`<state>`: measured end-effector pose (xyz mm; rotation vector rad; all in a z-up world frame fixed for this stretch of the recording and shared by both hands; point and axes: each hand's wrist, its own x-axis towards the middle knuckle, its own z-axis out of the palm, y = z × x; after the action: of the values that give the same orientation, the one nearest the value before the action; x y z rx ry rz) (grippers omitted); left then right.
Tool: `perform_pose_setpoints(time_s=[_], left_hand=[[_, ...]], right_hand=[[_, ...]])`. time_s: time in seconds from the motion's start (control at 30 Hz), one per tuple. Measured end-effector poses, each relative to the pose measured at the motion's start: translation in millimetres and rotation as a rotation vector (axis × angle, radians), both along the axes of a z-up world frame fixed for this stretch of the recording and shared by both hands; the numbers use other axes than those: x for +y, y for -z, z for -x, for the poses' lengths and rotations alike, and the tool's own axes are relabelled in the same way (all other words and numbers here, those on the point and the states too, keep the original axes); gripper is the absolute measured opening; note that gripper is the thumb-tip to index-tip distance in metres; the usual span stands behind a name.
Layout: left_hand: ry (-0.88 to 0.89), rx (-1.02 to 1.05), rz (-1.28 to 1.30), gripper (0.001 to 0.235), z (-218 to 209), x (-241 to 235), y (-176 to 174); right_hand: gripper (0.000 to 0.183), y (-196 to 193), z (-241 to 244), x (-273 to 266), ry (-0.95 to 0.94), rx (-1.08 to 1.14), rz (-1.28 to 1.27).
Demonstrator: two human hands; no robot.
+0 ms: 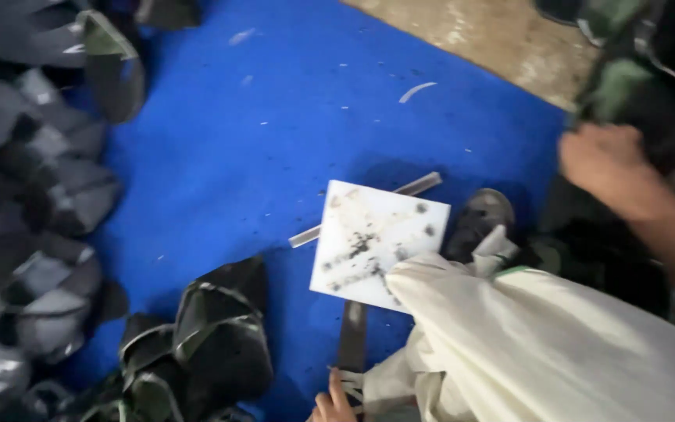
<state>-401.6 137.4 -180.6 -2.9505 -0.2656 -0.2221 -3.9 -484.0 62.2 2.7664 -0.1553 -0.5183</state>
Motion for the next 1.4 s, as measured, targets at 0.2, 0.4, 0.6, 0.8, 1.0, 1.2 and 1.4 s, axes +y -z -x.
perform_pose_setpoints(time_s=[0.2,0.4,0.6,0.8,1.0,1.2,1.4], left_hand=[[-0.054,0.415,0.224,0.086,-86,-85,-152],[0.211,-0.028,0.779,0.099,-247,-150,-415],[0.314,-0.06,0.841,0.06,-323,-176,-401],[0.173,0.008,1.012,0.016,-345,-141,-353],[0.472,-0.151,1.001,0.04,-437,-139,-404],[0.52,-0.148,1.122,0.046,-458,-104,-284],[0.484,0.026,0.885,0.045,-327,-129,-258]], right_hand=[[0.029,4,-38,28,-0.07,0.112,-0.126],[0.028,-182,-18,190,-0.193,-0.087,-0.625],[0.037,-104,-27,249,-0.378,0.299,-1.133],[0.063,-66,-29,209,-0.003,0.655,-2.031],[0.033,-135,-89,256,0.137,0.131,-1.168],[0.069,22,-125,257,-0.587,-0.504,-1.115],[0.082,16,25,243,-0.429,-0.166,-0.887]])
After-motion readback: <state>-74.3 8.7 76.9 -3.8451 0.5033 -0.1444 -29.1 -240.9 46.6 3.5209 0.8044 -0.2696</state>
